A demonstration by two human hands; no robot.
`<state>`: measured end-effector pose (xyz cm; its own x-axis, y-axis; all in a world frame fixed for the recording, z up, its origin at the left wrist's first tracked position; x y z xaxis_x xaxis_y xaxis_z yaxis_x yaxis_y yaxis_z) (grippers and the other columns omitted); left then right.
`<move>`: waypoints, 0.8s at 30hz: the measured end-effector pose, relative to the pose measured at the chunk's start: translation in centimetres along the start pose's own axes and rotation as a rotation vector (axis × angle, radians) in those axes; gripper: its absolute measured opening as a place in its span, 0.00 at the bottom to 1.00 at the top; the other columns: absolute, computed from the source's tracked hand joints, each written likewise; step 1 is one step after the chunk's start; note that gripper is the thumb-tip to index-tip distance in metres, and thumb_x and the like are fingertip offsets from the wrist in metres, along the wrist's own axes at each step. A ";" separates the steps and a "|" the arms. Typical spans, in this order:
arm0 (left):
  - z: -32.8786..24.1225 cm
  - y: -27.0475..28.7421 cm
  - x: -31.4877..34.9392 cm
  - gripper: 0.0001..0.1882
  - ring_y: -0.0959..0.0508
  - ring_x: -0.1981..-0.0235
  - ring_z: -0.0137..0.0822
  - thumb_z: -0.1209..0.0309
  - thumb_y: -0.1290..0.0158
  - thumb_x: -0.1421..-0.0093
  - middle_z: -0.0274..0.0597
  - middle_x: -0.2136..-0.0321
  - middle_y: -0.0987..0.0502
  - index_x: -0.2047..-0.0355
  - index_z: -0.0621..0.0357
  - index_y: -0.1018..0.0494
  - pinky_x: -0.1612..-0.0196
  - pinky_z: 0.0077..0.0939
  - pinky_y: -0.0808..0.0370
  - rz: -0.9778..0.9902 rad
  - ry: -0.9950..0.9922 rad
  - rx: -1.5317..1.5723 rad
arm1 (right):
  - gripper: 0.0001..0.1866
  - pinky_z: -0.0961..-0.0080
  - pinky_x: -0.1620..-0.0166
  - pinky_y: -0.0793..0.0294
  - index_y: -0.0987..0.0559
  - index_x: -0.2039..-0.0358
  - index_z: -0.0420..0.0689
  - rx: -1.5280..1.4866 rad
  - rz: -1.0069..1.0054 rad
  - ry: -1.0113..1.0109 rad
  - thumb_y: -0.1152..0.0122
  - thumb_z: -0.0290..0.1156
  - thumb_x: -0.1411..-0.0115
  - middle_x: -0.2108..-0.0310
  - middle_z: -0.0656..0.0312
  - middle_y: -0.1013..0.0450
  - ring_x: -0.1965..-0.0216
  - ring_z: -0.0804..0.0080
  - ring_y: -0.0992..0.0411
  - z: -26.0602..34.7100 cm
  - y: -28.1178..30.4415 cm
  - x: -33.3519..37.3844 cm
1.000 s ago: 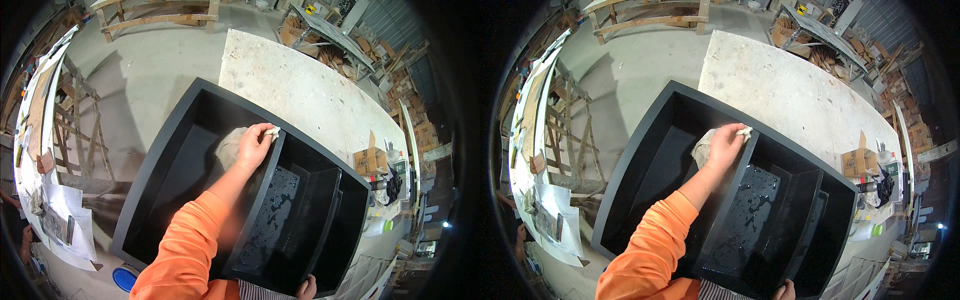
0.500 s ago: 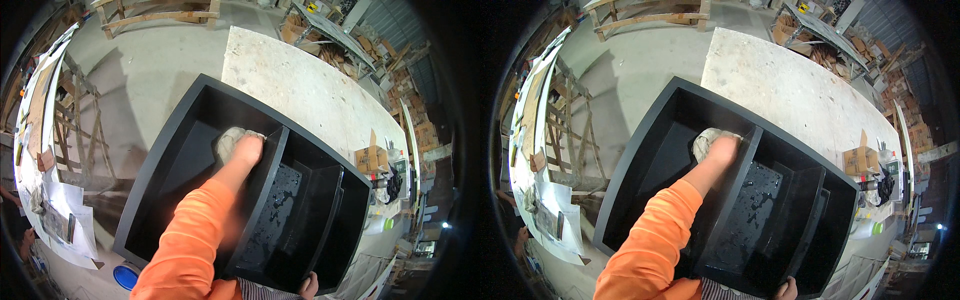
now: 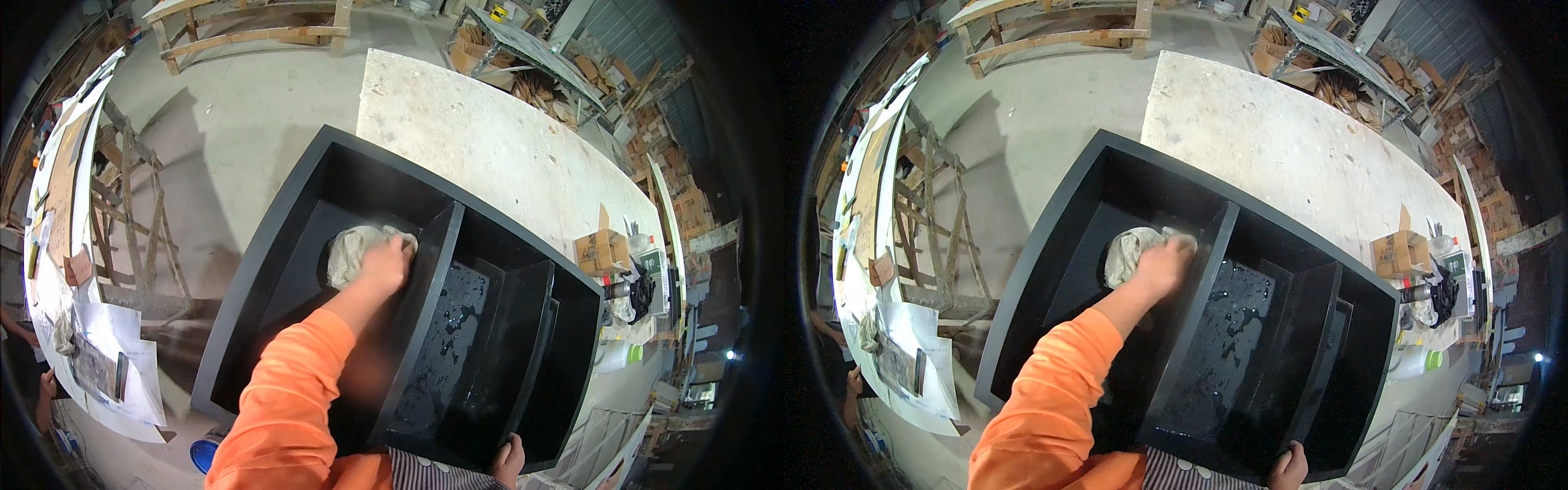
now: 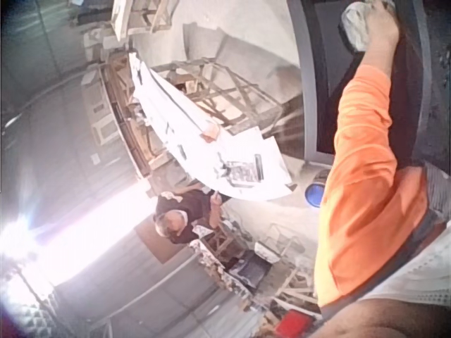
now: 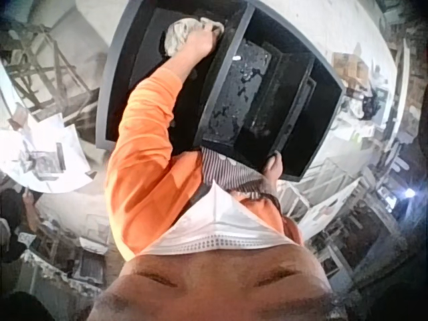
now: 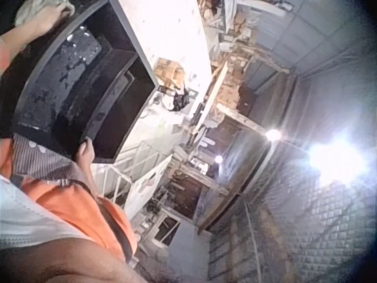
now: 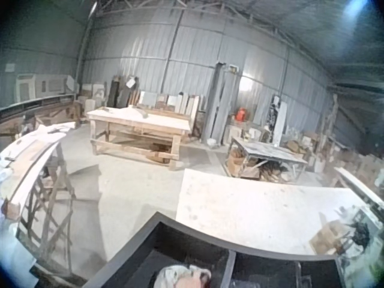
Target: The person wipes the interior surfaces of a black three-compartment cabinet with a cloth, moving methodically across each compartment. The person occasionally pauses to adjust the cloth or reposition their hands while continuing to wipe the surfaces.
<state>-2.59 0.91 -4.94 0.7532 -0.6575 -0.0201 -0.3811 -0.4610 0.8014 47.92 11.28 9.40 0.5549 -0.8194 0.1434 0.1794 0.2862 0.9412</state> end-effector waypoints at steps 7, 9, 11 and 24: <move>1.2 -1.9 -4.6 0.17 0.22 0.59 0.58 0.58 0.57 0.33 0.59 0.60 0.25 0.54 0.58 0.30 0.54 0.49 0.25 -0.134 0.001 -0.006 | 0.16 0.60 0.56 0.27 0.24 0.55 0.38 0.039 -0.031 -0.006 0.57 0.30 0.38 0.66 0.41 0.25 0.63 0.45 0.25 0.5 0.4 -0.3; 1.4 -2.3 -5.4 0.15 0.23 0.55 0.53 0.64 0.58 0.34 0.51 0.50 0.30 0.53 0.48 0.25 0.52 0.46 0.24 0.017 0.112 -0.051 | 0.15 0.60 0.56 0.27 0.25 0.56 0.37 0.034 -0.021 -0.011 0.57 0.29 0.38 0.67 0.42 0.25 0.63 0.44 0.26 1.0 0.5 -0.3; 0.9 -1.2 -5.6 0.15 0.23 0.54 0.55 0.63 0.59 0.33 0.52 0.51 0.30 0.52 0.46 0.25 0.51 0.47 0.24 0.053 0.142 -0.040 | 0.15 0.60 0.56 0.27 0.25 0.57 0.36 0.007 -0.018 -0.022 0.57 0.29 0.38 0.67 0.42 0.25 0.63 0.43 0.26 1.4 0.5 -0.2; -0.1 0.5 -0.5 0.14 0.24 0.51 0.53 0.67 0.55 0.36 0.54 0.54 0.25 0.61 0.57 0.21 0.48 0.45 0.27 0.141 -0.040 0.088 | 0.16 0.58 0.54 0.27 0.24 0.55 0.36 0.032 -0.053 -0.020 0.56 0.29 0.38 0.65 0.41 0.25 0.61 0.43 0.25 1.9 0.8 -0.3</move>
<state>-3.10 1.11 -4.49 0.6674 -0.7419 0.0640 -0.5285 -0.4114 0.7426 46.31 10.77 10.68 0.5292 -0.8427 0.0985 0.1818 0.2260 0.9570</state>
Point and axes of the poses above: each hand's wrist, its own x-axis away from the middle knuckle, its own y-axis out of the back of the hand, z = x × y, the point moved 9 cm from there along -x, towards the middle knuckle
